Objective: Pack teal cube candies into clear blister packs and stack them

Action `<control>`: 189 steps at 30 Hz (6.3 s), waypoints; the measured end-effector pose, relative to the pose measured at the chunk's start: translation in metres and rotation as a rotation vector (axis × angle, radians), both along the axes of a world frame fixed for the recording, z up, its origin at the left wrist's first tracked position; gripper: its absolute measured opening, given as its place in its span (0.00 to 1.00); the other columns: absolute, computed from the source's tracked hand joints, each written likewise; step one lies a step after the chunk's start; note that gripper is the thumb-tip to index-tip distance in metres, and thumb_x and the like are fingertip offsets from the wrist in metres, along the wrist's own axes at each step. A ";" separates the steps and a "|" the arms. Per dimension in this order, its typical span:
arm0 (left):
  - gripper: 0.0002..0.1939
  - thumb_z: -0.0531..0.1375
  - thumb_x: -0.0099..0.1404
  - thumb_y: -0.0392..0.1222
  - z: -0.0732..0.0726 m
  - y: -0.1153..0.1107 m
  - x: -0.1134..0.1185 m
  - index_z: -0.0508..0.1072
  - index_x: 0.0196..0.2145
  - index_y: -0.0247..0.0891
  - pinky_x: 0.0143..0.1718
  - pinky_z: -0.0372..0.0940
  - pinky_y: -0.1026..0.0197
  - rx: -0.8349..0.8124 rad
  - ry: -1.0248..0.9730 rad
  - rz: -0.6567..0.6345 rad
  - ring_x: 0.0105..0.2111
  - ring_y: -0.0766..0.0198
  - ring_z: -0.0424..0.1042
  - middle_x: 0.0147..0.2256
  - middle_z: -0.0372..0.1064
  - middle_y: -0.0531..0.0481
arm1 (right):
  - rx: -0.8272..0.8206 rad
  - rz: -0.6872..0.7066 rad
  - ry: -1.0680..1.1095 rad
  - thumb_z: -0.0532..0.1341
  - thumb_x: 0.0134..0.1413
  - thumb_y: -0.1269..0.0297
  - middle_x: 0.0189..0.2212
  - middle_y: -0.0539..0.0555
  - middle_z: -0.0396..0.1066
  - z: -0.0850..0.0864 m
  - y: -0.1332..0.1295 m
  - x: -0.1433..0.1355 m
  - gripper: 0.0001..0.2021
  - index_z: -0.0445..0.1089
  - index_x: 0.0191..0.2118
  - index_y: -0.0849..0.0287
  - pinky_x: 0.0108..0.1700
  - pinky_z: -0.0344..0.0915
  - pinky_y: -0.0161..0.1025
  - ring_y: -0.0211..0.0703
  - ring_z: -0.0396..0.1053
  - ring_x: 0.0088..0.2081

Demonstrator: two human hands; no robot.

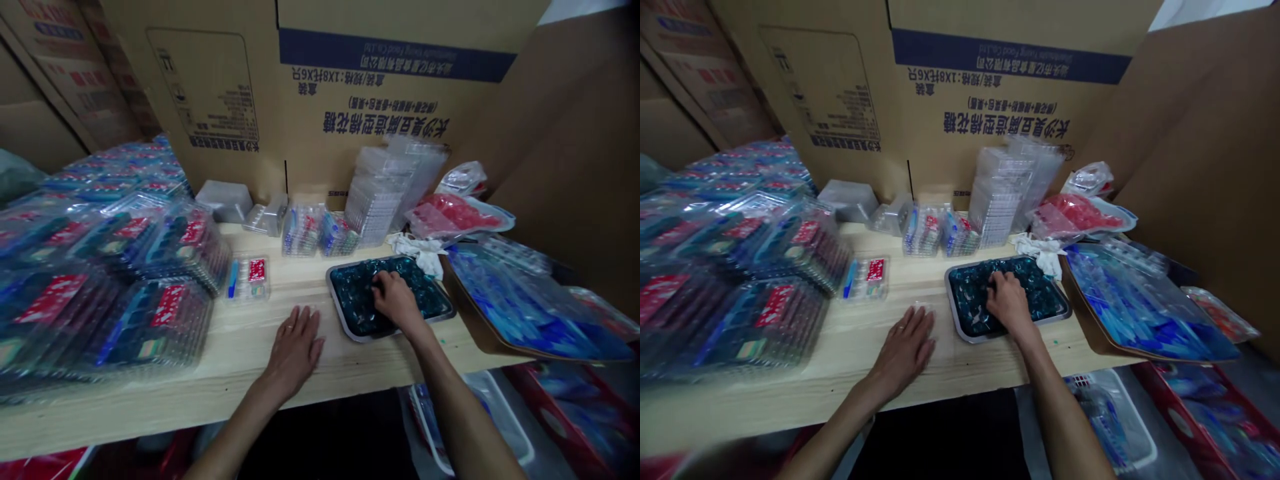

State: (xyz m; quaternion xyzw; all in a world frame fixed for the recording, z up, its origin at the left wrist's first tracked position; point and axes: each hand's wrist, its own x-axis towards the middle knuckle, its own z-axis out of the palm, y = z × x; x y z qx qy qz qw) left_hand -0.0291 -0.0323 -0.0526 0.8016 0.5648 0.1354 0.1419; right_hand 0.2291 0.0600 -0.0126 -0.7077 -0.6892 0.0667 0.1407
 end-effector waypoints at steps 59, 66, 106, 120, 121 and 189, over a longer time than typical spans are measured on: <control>0.15 0.55 0.60 0.28 0.015 0.084 -0.028 0.80 0.37 0.38 0.43 0.67 0.60 0.101 -0.521 -0.060 0.39 0.62 0.74 0.37 0.76 0.47 | -0.104 0.226 0.393 0.55 0.60 0.73 0.37 0.56 0.75 -0.025 -0.073 -0.124 0.07 0.70 0.40 0.60 0.44 0.59 0.38 0.45 0.71 0.41; 0.12 0.57 0.60 0.29 0.008 0.084 -0.032 0.76 0.39 0.37 0.40 0.70 0.61 0.111 -0.410 -0.077 0.39 0.62 0.74 0.41 0.72 0.46 | -0.149 0.198 0.355 0.54 0.60 0.72 0.38 0.57 0.75 -0.022 -0.070 -0.126 0.08 0.69 0.41 0.60 0.44 0.58 0.37 0.45 0.71 0.42; 0.09 0.56 0.63 0.36 0.020 0.071 -0.037 0.74 0.39 0.38 0.39 0.65 0.57 0.089 -0.165 0.057 0.38 0.57 0.68 0.37 0.67 0.46 | -0.125 0.258 0.312 0.52 0.61 0.70 0.53 0.62 0.70 -0.019 -0.047 -0.131 0.23 0.62 0.61 0.63 0.55 0.61 0.42 0.49 0.67 0.54; 0.06 0.54 0.63 0.36 0.050 0.085 0.000 0.71 0.35 0.37 0.36 0.62 0.55 0.187 -0.037 0.222 0.34 0.55 0.68 0.33 0.69 0.43 | 0.043 0.065 0.692 0.52 0.59 0.67 0.42 0.60 0.75 -0.016 -0.047 -0.120 0.20 0.67 0.55 0.63 0.50 0.64 0.43 0.47 0.71 0.45; 0.07 0.54 0.63 0.37 0.053 0.092 0.009 0.72 0.36 0.38 0.36 0.63 0.57 0.186 -0.165 0.188 0.33 0.57 0.68 0.32 0.70 0.46 | 0.051 -0.005 0.822 0.52 0.59 0.65 0.37 0.57 0.75 -0.014 -0.046 -0.111 0.17 0.69 0.51 0.61 0.46 0.66 0.42 0.46 0.72 0.40; 0.12 0.55 0.67 0.32 0.004 0.065 -0.025 0.78 0.39 0.39 0.38 0.68 0.63 0.215 -0.277 -0.319 0.36 0.63 0.73 0.36 0.74 0.46 | -0.198 0.105 0.803 0.57 0.46 0.74 0.29 0.48 0.69 -0.037 -0.064 -0.112 0.17 0.64 0.45 0.56 0.39 0.63 0.39 0.42 0.68 0.33</control>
